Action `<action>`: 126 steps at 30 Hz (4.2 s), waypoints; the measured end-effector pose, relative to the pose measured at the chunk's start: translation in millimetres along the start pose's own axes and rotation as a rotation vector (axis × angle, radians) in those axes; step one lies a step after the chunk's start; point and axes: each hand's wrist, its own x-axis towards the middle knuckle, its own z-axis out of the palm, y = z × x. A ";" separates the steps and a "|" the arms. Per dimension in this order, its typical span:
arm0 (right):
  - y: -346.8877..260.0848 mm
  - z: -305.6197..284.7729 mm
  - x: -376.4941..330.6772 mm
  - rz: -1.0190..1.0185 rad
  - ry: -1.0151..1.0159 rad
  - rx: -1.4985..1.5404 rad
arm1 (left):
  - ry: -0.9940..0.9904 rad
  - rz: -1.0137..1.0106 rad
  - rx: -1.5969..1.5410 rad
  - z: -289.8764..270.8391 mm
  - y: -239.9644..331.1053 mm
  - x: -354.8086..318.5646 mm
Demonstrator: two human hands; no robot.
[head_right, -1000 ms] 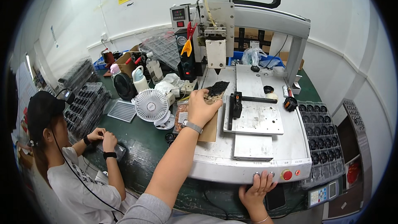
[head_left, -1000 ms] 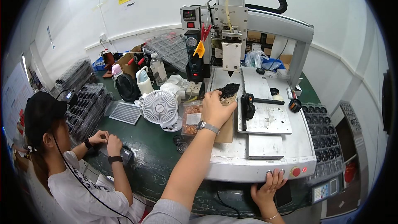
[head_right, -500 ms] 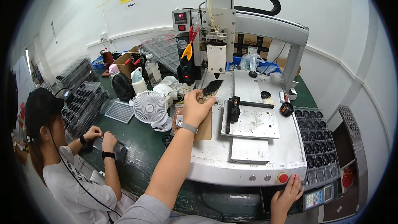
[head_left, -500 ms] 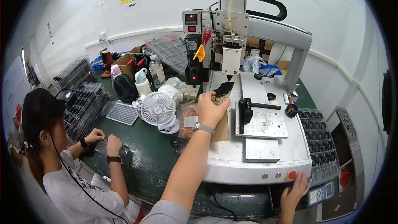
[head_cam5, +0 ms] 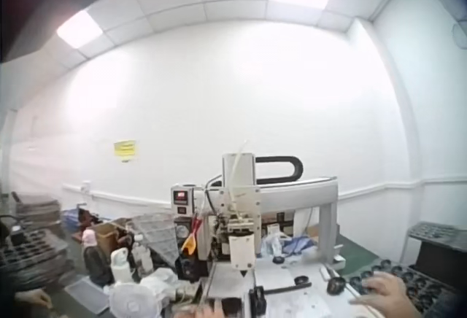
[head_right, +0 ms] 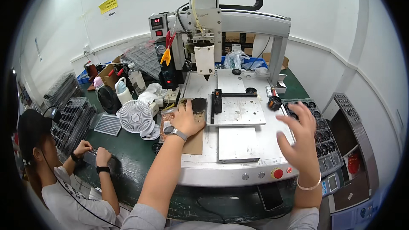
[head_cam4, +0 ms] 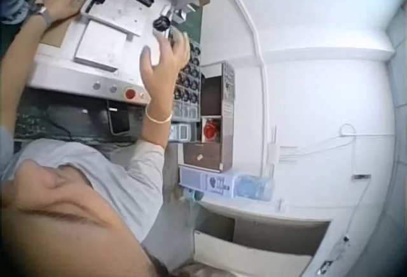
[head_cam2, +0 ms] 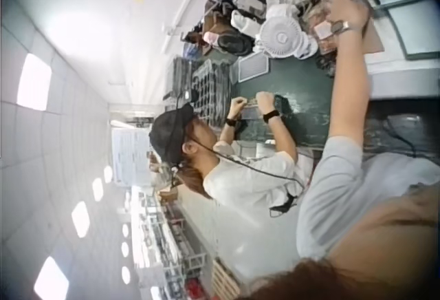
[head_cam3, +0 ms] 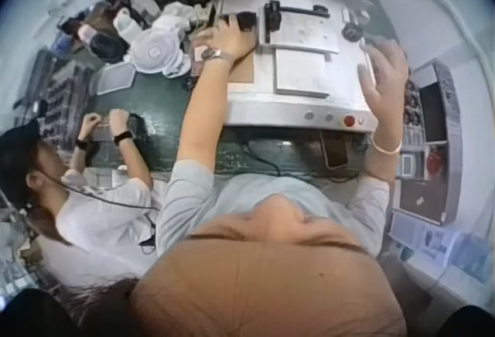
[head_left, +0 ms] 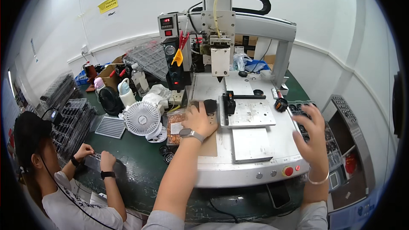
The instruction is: The person operates an automated machine by placing electronic components into a fixture, pressing control buttons to activate the machine, and assembling the parts together by hand.
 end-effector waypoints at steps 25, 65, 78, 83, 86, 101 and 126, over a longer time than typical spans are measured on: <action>177.8 154.1 76.4 0.541 -0.384 -0.029 | -0.098 0.117 0.157 6.6 -0.7 10.7; 159.5 125.3 80.5 0.406 -0.433 -0.009 | 0.051 0.095 0.209 9.3 7.2 3.7; 47.5 132.9 94.0 -0.089 -0.478 0.497 | 0.317 0.290 -0.415 -17.7 81.1 0.6; 35.9 156.0 90.2 -0.226 -0.461 0.384 | 0.163 0.287 -0.666 -5.3 68.5 15.3; 36.5 159.4 91.4 -0.276 -0.464 0.371 | 0.133 0.306 -0.772 1.3 70.7 20.2; -21.9 162.5 157.1 0.014 -0.503 -0.030 | 0.803 0.494 -0.929 -20.4 63.2 0.5; -50.4 210.2 145.2 0.057 -0.645 -0.281 | 0.857 0.426 -1.103 -32.4 45.3 -15.1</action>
